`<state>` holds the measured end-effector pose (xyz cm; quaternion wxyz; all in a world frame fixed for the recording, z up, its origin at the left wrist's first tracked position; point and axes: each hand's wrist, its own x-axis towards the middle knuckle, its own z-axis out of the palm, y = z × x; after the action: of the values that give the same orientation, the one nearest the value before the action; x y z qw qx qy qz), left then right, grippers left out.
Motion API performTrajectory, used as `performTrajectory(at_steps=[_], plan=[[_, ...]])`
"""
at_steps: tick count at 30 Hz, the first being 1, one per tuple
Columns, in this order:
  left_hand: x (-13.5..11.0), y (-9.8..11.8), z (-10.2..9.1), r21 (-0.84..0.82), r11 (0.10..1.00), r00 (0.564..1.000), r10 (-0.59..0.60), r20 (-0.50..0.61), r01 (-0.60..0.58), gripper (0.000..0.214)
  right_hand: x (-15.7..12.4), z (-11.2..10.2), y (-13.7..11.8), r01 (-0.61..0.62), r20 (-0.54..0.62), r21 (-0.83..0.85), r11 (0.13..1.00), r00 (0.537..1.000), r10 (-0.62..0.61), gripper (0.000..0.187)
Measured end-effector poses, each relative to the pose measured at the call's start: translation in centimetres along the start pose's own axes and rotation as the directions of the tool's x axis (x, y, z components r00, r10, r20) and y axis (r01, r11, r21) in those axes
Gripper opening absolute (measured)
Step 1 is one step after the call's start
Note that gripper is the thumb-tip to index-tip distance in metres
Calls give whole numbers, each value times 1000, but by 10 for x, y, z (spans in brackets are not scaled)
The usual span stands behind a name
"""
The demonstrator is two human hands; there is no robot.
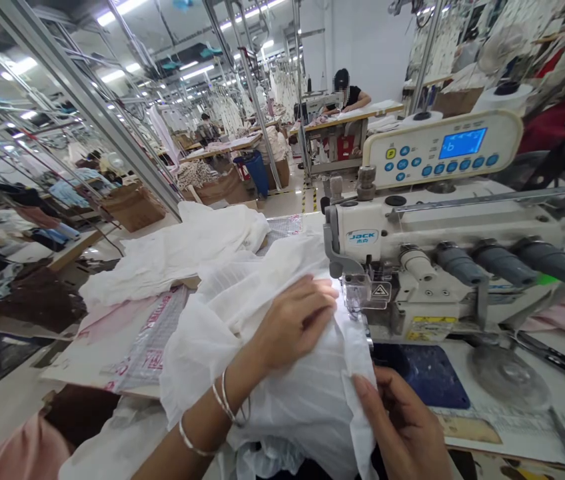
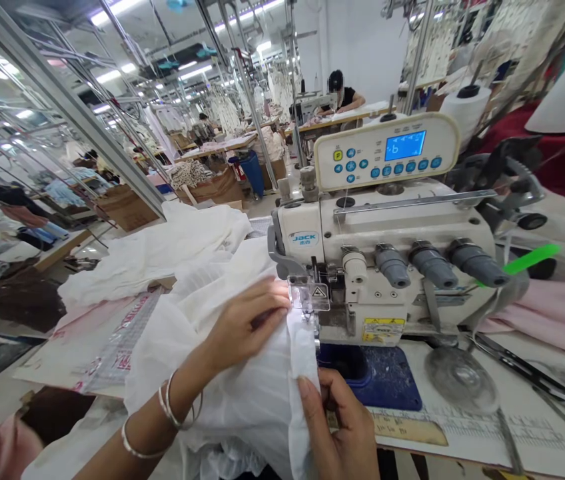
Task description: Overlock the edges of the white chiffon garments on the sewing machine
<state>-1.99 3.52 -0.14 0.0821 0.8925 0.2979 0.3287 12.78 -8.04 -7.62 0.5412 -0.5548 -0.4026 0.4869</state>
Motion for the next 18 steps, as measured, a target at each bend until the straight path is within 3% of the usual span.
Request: performTrajectory(at_steps=[4,6,9,13,18], plan=[[-7,16,-5,187,969,978,183,-101,-162,24,-7,0,0,-25,-11,52,998,1000,25,27],[-15,34,-1,255,944,970,234,-67,-210,23,-10,0,2,-34,-21,82,996,999,36,26],[-23,48,7,277,951,989,149,-20,-138,16,-11,0,4,-27,-22,75,997,999,28,26],[-17,35,11,180,983,998,42,-51,-32,13,-6,-1,4,6,29,23,1000,1000,-7,31],[-17,38,11,202,979,993,63,-99,-42,16,-3,0,2,34,30,41,999,999,-35,29]])
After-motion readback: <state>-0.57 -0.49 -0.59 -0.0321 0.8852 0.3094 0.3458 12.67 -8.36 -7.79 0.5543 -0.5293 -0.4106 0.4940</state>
